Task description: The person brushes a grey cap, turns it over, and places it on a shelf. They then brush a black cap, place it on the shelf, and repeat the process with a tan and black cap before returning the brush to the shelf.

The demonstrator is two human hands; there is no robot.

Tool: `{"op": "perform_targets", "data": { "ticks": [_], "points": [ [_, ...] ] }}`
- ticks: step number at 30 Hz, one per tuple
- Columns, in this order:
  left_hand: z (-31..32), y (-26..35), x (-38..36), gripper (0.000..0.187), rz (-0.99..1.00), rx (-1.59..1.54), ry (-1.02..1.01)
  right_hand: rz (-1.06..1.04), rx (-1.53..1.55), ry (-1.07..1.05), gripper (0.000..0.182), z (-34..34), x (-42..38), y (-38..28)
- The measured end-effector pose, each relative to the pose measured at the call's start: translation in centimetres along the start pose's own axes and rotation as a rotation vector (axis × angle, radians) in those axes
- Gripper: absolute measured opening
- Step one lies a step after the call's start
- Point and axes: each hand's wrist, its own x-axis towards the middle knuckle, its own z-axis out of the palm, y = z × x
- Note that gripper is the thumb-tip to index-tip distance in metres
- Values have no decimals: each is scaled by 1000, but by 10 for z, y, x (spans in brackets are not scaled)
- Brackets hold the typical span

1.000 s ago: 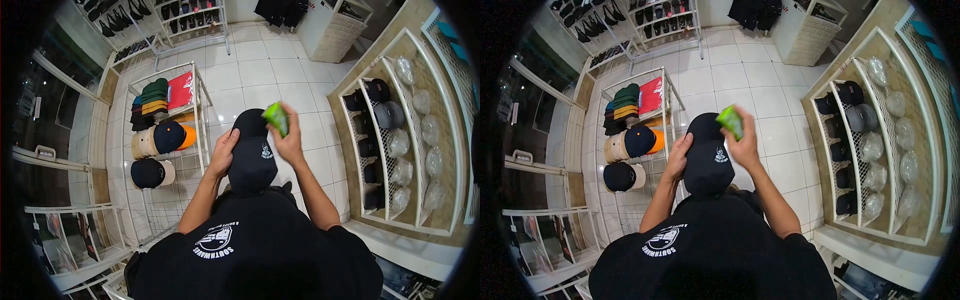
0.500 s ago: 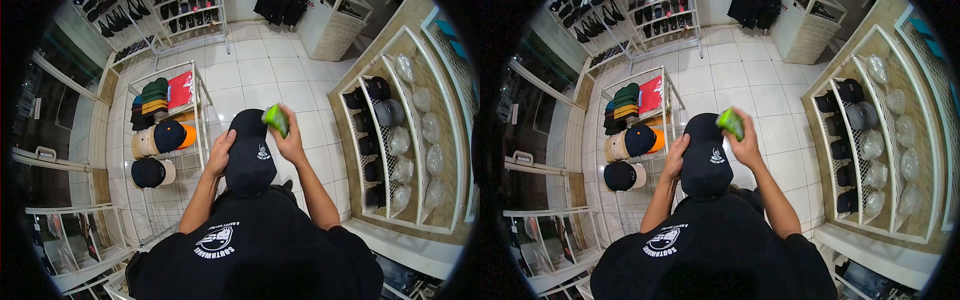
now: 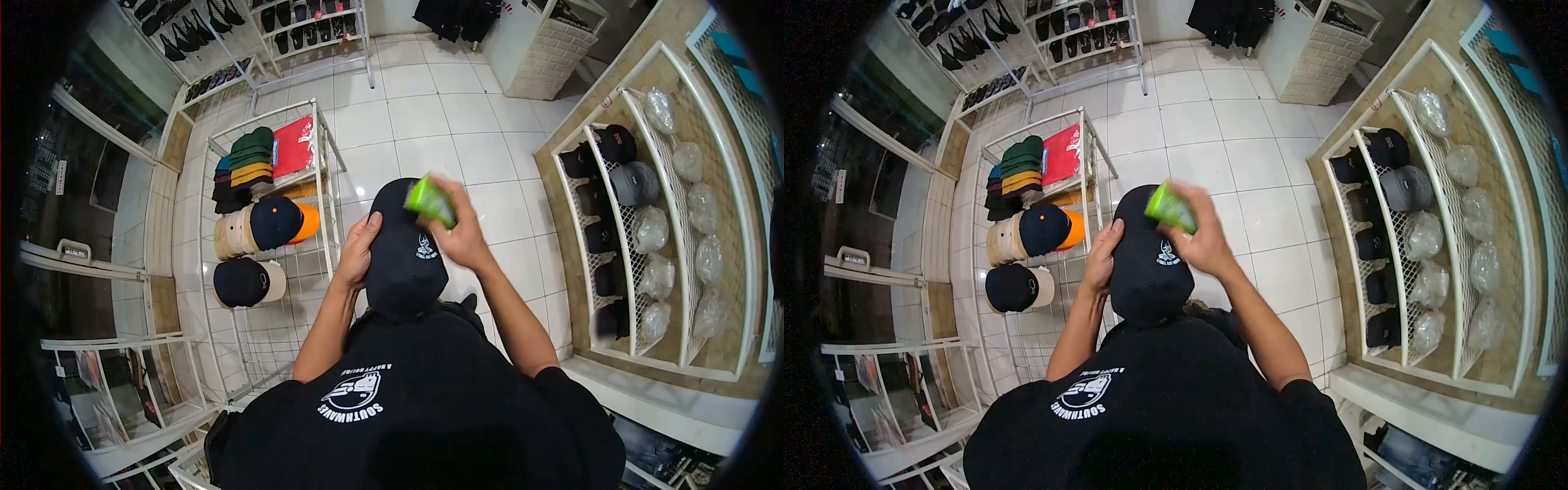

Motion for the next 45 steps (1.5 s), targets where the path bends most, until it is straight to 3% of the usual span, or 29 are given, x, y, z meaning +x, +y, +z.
{"op": "perform_targets", "data": {
  "ticks": [2,4,7,8,10,11,16,20,22,24,26,28,30,34,36,39,40,42,44,45],
  "points": [
    [8,6,-2,41,-15,18,35,170,-13,259,61,6,5,17],
    [6,6,-1,42,15,44,28,194,74,280,61,11,4,8],
    [-4,1,-2,43,51,-60,63,-58,-134,-113,63,4,-4,-17],
    [-9,3,-4,43,25,-61,35,-56,-134,-112,63,4,-3,-11],
    [-5,4,-6,43,1,-67,6,196,172,132,65,4,2,11],
    [1,7,-7,43,17,-93,40,254,116,197,66,4,2,20],
    [-2,6,-5,44,79,-80,81,77,86,-73,64,8,-7,0],
    [-4,3,-6,44,24,-141,32,221,148,179,67,13,-2,19],
    [-8,4,-2,43,38,-153,28,184,157,103,68,14,-7,4],
    [-11,3,-5,44,36,-154,64,24,61,-111,69,6,-10,-2],
    [-9,4,-7,45,10,-139,53,157,203,44,68,8,-4,17],
    [-2,7,-6,46,-10,-125,32,178,112,159,66,10,0,19],
    [3,9,-8,46,55,-49,55,353,334,265,64,14,-3,18],
    [-10,10,-7,46,86,-87,18,6,23,-85,68,11,-19,-9],
    [-8,11,-11,46,9,-68,2,189,322,53,66,14,-10,4],
    [-4,10,-15,47,34,-104,57,348,348,206,65,18,1,15],
    [-4,12,-15,47,61,-116,93,340,355,199,65,20,0,8],
    [-7,12,-16,47,79,-148,86,35,36,8,65,21,-9,-5],
    [-15,12,-17,47,52,-154,58,34,100,-69,65,22,-8,-1],
    [-13,13,-17,47,56,-150,60,129,199,1,66,22,-2,4]
  ]
}}
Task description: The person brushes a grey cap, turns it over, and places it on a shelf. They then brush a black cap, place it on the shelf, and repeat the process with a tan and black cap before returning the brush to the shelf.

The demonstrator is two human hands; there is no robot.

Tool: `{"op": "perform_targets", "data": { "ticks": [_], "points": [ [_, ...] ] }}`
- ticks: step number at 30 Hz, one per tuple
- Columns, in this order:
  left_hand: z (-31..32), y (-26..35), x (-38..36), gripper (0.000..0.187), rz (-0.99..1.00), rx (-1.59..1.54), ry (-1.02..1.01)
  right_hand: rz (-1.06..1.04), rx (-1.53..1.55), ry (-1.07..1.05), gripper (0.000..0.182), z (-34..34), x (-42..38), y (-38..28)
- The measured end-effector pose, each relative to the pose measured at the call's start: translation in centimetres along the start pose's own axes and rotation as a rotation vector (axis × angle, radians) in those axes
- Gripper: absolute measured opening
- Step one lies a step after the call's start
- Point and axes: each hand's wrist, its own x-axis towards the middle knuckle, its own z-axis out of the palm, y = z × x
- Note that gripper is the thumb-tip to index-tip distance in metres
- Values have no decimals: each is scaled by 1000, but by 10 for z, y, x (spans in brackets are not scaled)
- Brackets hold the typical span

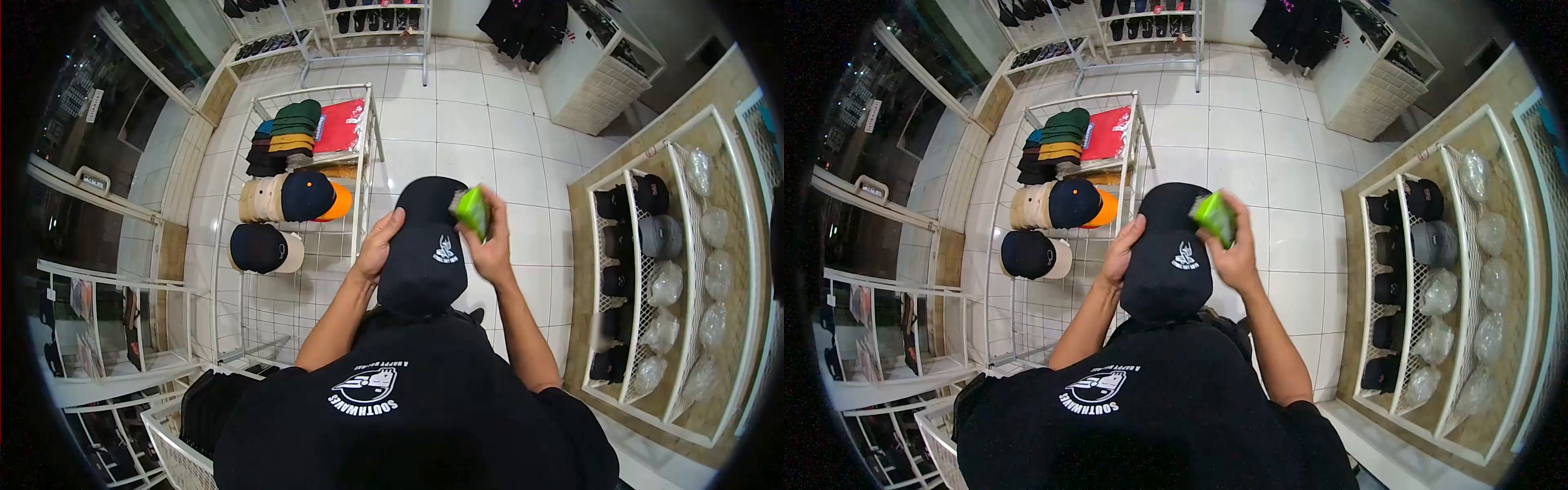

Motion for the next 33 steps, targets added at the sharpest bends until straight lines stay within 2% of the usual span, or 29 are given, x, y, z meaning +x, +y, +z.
{"op": "perform_targets", "data": {
  "ticks": [1,3,5,7,9,11,13,16,17,19,20,23,25,27,30,31,33],
  "points": [
    [4,-1,0,47,-5,18,14,91,102,72,66,0,5,3],
    [6,-3,-1,46,-7,38,30,128,111,122,66,2,8,5],
    [3,-5,1,45,9,-7,67,-1,4,51,66,7,3,0],
    [-6,-6,2,45,-11,26,51,-89,-130,-160,66,3,-2,-7],
    [-12,-5,1,45,-40,58,26,21,-1,-62,66,1,3,4],
    [-12,-7,-1,45,-86,84,23,94,-63,160,65,1,13,11],
    [-4,-5,1,45,-83,78,12,53,-12,200,65,2,11,14],
    [-3,-6,5,47,-14,38,65,-92,-183,-88,65,1,-6,-13],
    [-4,-6,5,47,-20,40,61,-127,-195,-124,66,-4,-6,-7],
    [-5,-6,4,46,-98,87,30,44,19,91,67,-6,1,9],
    [-3,-7,4,46,-102,84,29,61,-54,167,68,-9,6,13],
    [2,-1,10,46,-70,70,27,90,29,155,67,-8,0,11],
    [-5,-1,14,47,-24,-13,6,-9,-42,-3,67,-2,-12,7],
    [-8,-2,14,47,-44,-12,-3,-29,1,-37,67,-7,-9,14],
    [-5,-7,6,47,-47,-23,24,150,37,214,66,-9,7,17],
    [-3,-6,6,47,-23,-26,46,147,41,211,66,-6,5,15],
    [-5,1,8,47,-10,-62,62,11,-10,78,66,0,-5,10]
  ]
}}
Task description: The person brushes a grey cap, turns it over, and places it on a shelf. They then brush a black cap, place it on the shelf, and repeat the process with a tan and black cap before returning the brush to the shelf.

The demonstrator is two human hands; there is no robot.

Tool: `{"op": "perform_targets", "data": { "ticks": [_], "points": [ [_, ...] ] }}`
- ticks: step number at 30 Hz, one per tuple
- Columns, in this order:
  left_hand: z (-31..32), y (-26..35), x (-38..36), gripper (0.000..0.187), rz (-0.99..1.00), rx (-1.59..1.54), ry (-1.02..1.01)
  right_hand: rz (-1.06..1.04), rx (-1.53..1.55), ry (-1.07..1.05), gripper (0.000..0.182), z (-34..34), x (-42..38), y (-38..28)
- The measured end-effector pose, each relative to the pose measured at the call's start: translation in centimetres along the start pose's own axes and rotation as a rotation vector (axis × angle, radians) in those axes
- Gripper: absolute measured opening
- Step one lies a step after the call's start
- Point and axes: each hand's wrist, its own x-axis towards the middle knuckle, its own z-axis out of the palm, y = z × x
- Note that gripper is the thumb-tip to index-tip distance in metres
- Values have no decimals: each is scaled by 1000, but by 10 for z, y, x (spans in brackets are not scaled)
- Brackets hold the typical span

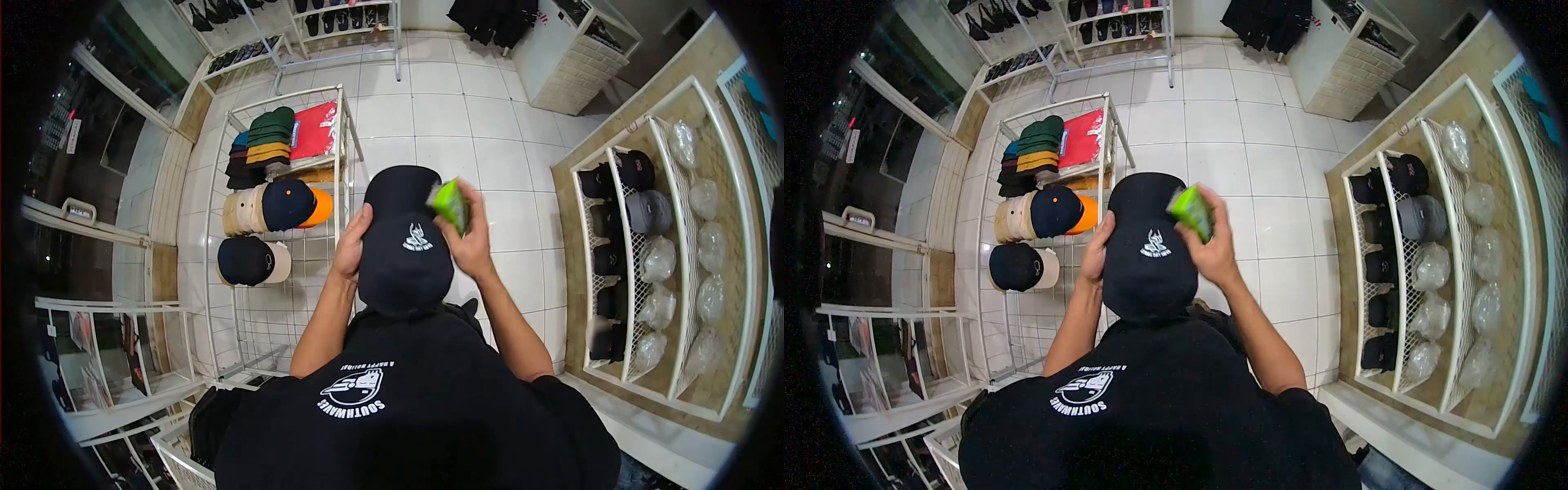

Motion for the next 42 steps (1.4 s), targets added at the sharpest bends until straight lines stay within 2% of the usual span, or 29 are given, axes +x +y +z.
{"op": "perform_targets", "data": {
  "ticks": [1,2,4,5,6,8,10,12,14,15,16,18,19,20,22,23,24,26,28,30,32,34,36,38,39,40,41,42],
  "points": [
    [-1,2,-1,48,6,-39,14,-68,-52,-98,66,2,-5,-5],
    [-3,2,-2,48,12,-40,17,-43,-3,-164,65,3,-7,-1],
    [-6,1,-5,48,-12,42,-20,-39,-22,-89,65,-1,5,0],
    [-9,-2,-5,48,-14,38,-16,86,53,-1,65,0,11,2],
    [-12,-4,-4,48,-25,21,-14,85,0,74,65,3,16,4],
    [-17,-3,2,48,-33,12,-23,67,14,49,65,7,13,1],
    [-18,-2,3,48,-15,-40,-1,-118,-155,-129,63,7,4,-10],
    [-16,-3,2,48,-30,-16,-13,-67,-105,-174,62,4,6,-11],
    [-10,-4,1,48,-51,13,-28,32,-16,-24,62,-5,22,12],
    [-7,-4,0,48,-32,8,-21,-38,-142,78,63,-7,32,18],
    [-3,-3,2,48,-12,7,-17,8,-90,141,63,-12,35,20],
    [5,0,6,49,20,-5,-31,234,260,163,63,-27,32,15],
    [6,0,7,50,57,-26,-29,219,385,144,64,-34,29,14],
    [5,-1,8,50,62,-30,-30,216,382,139,64,-39,27,11],
    [2,-5,11,52,48,109,-24,379,891,-53,66,-45,24,3],
    [1,-10,13,52,41,110,-29,357,890,-146,66,-45,24,5],
    [2,-16,15,48,49,111,-7,353,888,-136,66,-47,25,8],
    [-1,-16,19,44,60,114,9,401,763,-195,65,-53,34,13],
    [-3,-4,17,41,112,562,-103,323,557,-264,65,-63,42,-4],
    [7,6,17,38,136,565,-54,267,353,-454,65,-71,53,-23],
    [14,25,18,30,-74,980,-289,258,267,-491,65,-65,58,-39],
    [30,28,20,25,-98,1010,-323,159,126,-570,66,-54,62,-48],
    [44,30,17,26,-137,1016,-341,149,107,-577,63,-45,63,-62],
    [35,21,17,29,-177,946,-326,0,-244,-578,65,-39,61,-75],
    [35,15,16,30,-53,925,-331,-182,-430,-526,67,-32,55,-77],
    [35,10,14,32,64,901,-335,-231,-462,-530,68,-27,51,-79],
    [32,14,12,32,-61,990,-308,-203,-409,-508,67,-26,49,-78],
    [30,15,12,32,-64,989,-316,-181,-358,-483,66,-26,50,-74]
  ]
}}
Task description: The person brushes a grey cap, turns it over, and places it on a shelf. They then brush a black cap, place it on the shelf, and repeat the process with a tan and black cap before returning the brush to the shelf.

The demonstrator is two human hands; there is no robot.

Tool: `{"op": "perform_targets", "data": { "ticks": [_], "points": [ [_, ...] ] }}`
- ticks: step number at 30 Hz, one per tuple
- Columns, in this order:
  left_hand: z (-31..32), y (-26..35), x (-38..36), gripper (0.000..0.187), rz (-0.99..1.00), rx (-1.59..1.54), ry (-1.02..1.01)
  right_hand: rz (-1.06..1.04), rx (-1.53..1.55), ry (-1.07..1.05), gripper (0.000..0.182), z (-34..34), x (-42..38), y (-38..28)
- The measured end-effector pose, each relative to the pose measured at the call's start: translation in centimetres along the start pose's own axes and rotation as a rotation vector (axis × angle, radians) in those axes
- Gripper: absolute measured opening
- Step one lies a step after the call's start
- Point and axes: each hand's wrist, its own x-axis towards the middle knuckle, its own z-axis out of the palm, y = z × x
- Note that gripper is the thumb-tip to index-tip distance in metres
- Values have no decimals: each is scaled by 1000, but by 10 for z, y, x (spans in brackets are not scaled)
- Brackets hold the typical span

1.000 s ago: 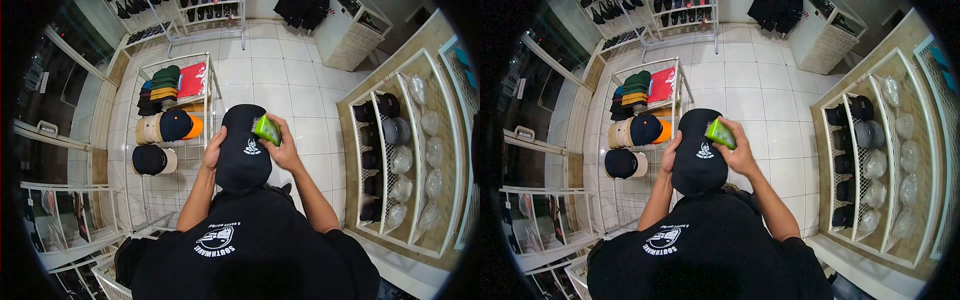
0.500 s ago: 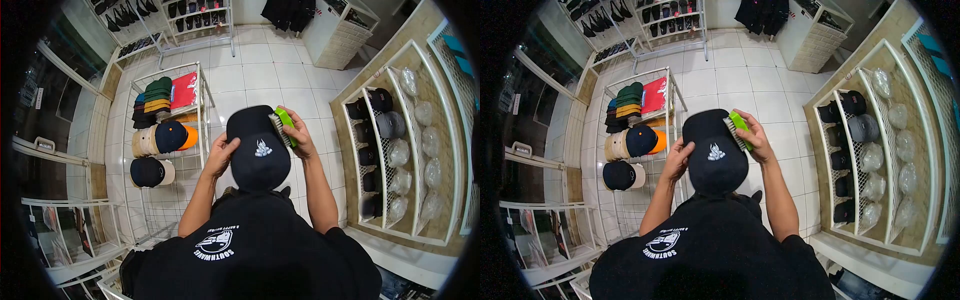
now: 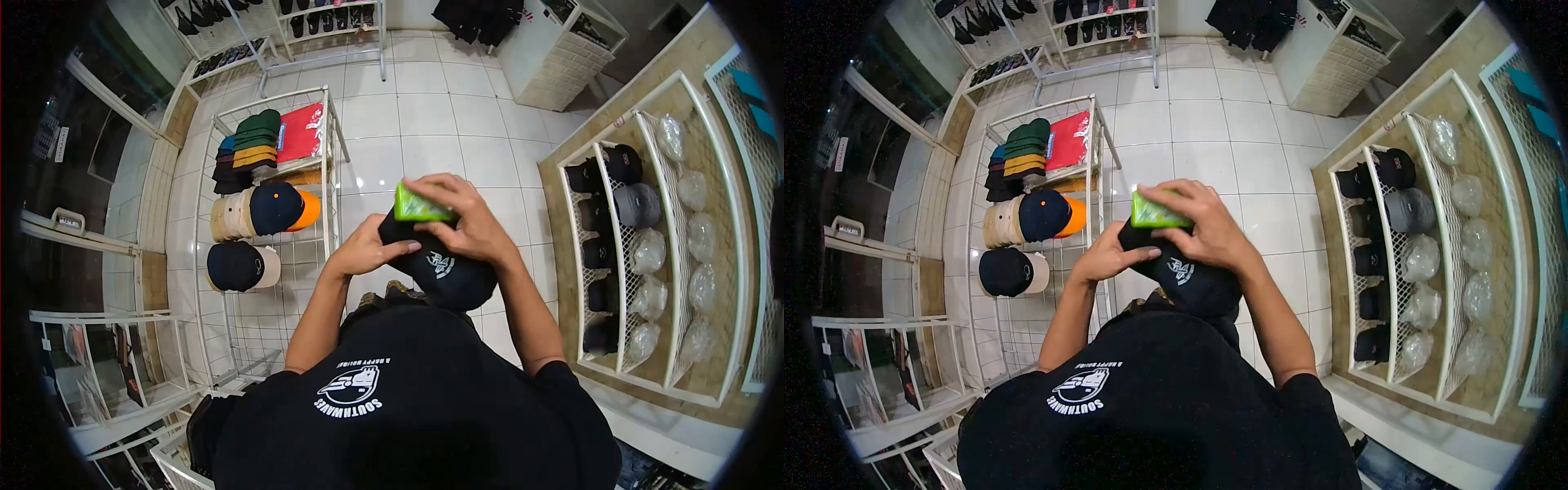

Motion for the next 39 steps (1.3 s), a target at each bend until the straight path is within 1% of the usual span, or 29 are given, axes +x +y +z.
{"op": "perform_targets", "data": {
  "ticks": [2,3,4,6,7,8,10,11,12,14,16,17,18,20,21,22,24,25,26,27,28,30,32,33,35,36,37,38,39],
  "points": [
    [1,-3,-4,29,19,-121,-41,174,169,105,67,-5,-3,22],
    [0,-7,-4,27,-41,-100,-49,177,103,112,69,-9,-2,24],
    [1,-8,-1,27,-30,-98,-41,166,98,107,69,-8,-2,23],
    [9,-12,-1,24,29,-70,-13,26,-10,29,69,5,-11,7],
    [12,-7,-1,24,143,84,24,-9,34,-38,68,9,-9,-3],
    [12,-6,-2,24,137,84,17,-22,-6,-32,66,9,-8,-6],
    [10,-3,-1,24,-14,-113,-39,94,138,112,66,6,-5,12],
    [9,1,-3,23,-36,-80,-56,174,135,202,64,3,-6,25],
    [8,-1,-4,23,-34,-80,-57,236,95,192,65,-3,-6,28],
    [7,-6,-1,22,63,-7,-49,195,13,179,65,1,-17,25],
    [10,-11,1,21,60,-68,-47,150,142,76,65,2,-19,1],
    [11,-12,1,20,57,-123,-51,63,135,-15,65,3,-22,-4],
    [11,-11,0,20,54,-121,-56,65,137,-10,65,3,-23,1],
    [10,-7,-2,20,6,-106,-34,156,268,114,65,-2,-24,24],
    [9,-5,-3,20,7,-83,-48,261,226,151,65,-9,-20,24],
    [10,-4,-2,20,13,-85,-48,260,220,149,65,-8,-21,21],
    [15,-1,-2,21,14,-110,-25,134,55,80,64,-1,-21,1],
    [18,-5,-3,22,46,-95,-22,100,76,22,64,2,-18,-10],
    [18,-8,1,22,87,-74,-20,41,14,-9,64,2,-17,-10],
    [15,-8,2,23,35,-100,-38,85,101,41,64,1,-16,-4],
    [15,4,-2,22,18,-41,2,127,188,88,64,-1,-16,6],
    [12,-1,-5,22,30,-6,-16,222,203,78,64,-15,-22,24],
    [12,-4,-4,23,62,-19,-8,138,121,70,63,-13,-32,27],
    [13,-5,-5,24,83,-29,-11,116,85,6,63,-13,-30,16],
    [13,-7,-15,24,36,-49,-30,47,80,-135,66,-16,-26,-1],
    [11,-3,-8,24,23,-59,-57,36,57,-122,66,-27,-24,8],
    [9,-2,-10,22,-13,-87,-98,154,191,-118,65,-33,-30,19],
    [6,-3,-8,22,-2,-84,-97,268,323,-116,65,-38,-33,31],
    [6,-8,-8,21,5,-80,-99,277,323,-127,67,-41,-32,27]
  ]
}}
